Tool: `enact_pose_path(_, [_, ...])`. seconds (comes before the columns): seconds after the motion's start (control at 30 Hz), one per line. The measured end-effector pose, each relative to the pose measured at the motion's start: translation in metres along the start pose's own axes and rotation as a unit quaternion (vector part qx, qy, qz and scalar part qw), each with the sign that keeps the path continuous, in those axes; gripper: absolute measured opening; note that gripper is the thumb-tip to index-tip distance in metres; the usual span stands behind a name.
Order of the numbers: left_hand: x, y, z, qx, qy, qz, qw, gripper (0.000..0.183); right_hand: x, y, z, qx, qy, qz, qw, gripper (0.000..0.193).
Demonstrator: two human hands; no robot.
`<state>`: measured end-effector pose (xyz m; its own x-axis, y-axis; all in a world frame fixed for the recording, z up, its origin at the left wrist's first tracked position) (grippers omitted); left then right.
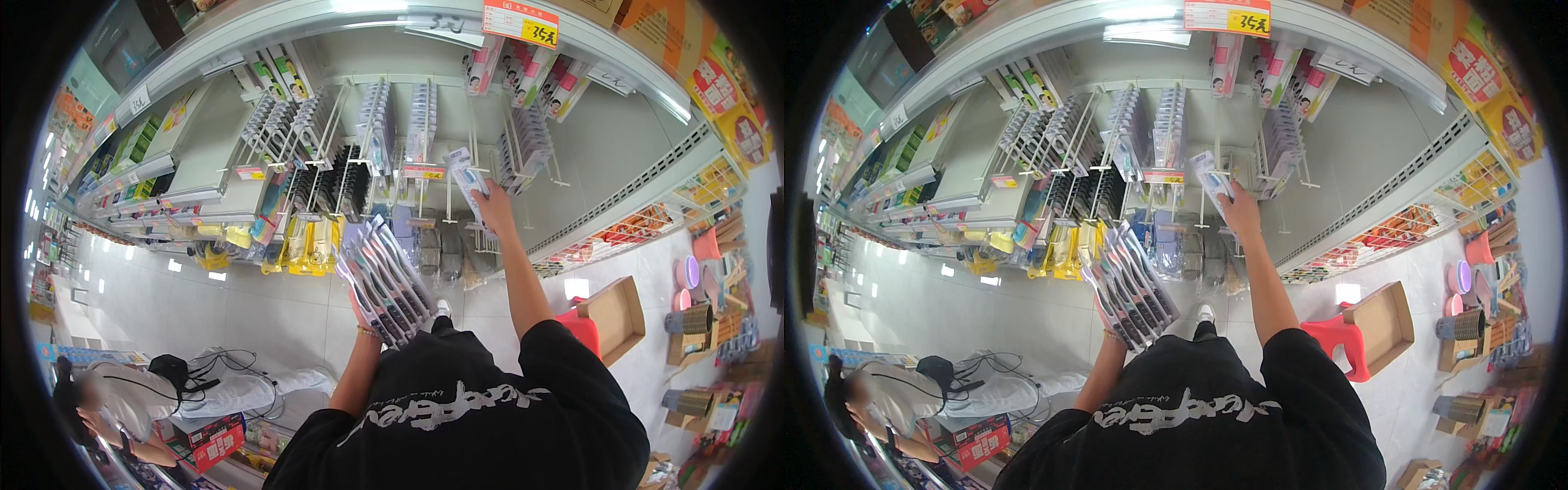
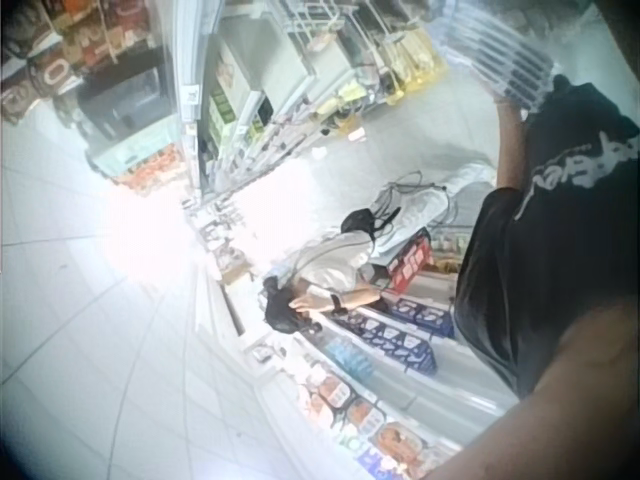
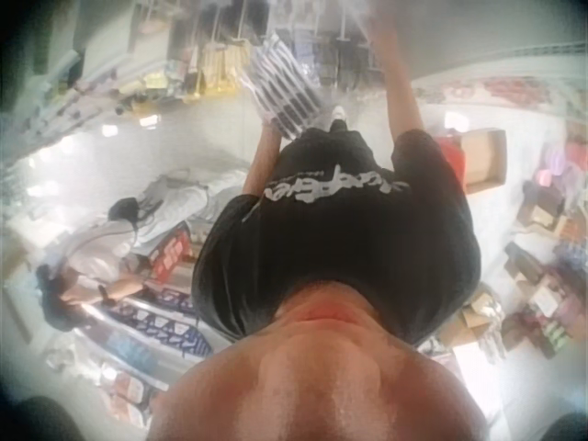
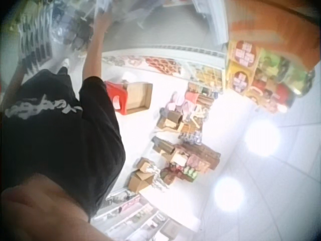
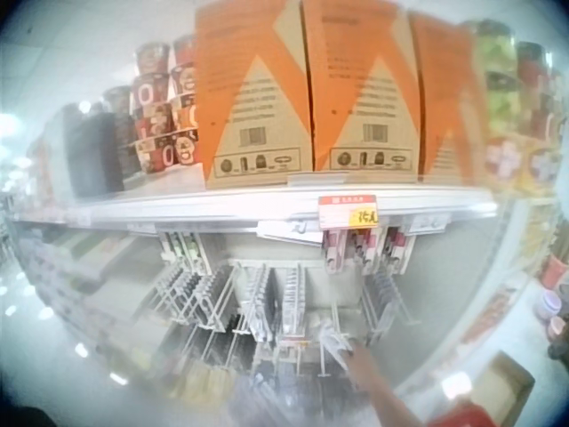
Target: The person organizes toothbrush packages on a retail shelf by taking a group of them and placing them one by one onto display hooks.
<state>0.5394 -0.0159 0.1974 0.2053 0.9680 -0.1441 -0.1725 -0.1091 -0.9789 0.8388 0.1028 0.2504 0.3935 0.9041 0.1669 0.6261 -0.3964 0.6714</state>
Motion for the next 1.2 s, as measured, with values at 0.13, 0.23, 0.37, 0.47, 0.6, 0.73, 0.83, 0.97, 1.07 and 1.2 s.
enact_pose_path(0.13, [0.009,-0.001,-0.015,-0.013,-0.005,0.032,0.999,0.056,0.013,0.001,0.003,0.012,-0.062,-0.004,0.998,0.032])
enact_pose_path(0.23, [0.018,0.002,-0.028,-0.031,0.018,0.015,0.999,0.057,0.015,-0.009,0.007,0.080,-0.056,-0.001,0.995,0.034])
enact_pose_path(0.37, [0.032,0.001,-0.047,-0.029,0.029,0.025,0.999,0.054,0.023,-0.035,0.025,0.214,-0.049,-0.010,0.976,0.029])
enact_pose_path(0.47, [0.034,-0.004,-0.053,-0.048,0.024,0.054,0.997,0.053,0.026,-0.045,0.020,0.281,-0.058,-0.017,0.958,0.025])
enact_pose_path(0.6, [0.039,0.006,-0.061,-0.021,0.006,0.015,1.000,0.054,0.054,-0.059,0.013,0.351,-0.083,-0.012,0.932,0.028])
enact_pose_path(0.73, [0.048,-0.030,-0.071,-0.108,-0.005,0.060,0.992,0.054,0.118,-0.085,0.043,0.238,-0.040,0.103,0.965,0.034])
enact_pose_path(0.83, [0.040,-0.003,-0.070,-0.044,-0.017,0.059,0.997,0.056,0.150,-0.104,0.037,0.171,-0.061,0.113,0.977,0.047])
enact_pose_path(0.97, [0.028,-0.017,-0.062,-0.042,-0.055,0.105,0.992,0.056,0.179,-0.113,0.016,0.118,-0.106,0.092,0.983,0.044])
enact_pose_path(1.07, [0.022,-0.021,-0.055,-0.038,-0.053,0.077,0.995,0.057,0.219,-0.122,0.042,0.069,-0.158,0.102,0.980,0.046])
enact_pose_path(1.2, [0.006,-0.011,-0.039,-0.045,-0.063,0.102,0.992,0.059,0.219,-0.122,0.032,0.074,-0.157,0.075,0.982,0.044])
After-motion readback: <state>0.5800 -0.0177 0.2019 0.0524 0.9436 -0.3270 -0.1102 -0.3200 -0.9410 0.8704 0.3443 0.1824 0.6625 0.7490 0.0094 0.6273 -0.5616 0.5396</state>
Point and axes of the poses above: each hand's wrist, its own x-axis towards the middle knuckle, its own y-axis out of the back of the hand, z = x × y, the point moved 4 cm from there along x, towards the middle knuckle, and after that the axes turned 7 degrees about -y, right-handed, at the moved point
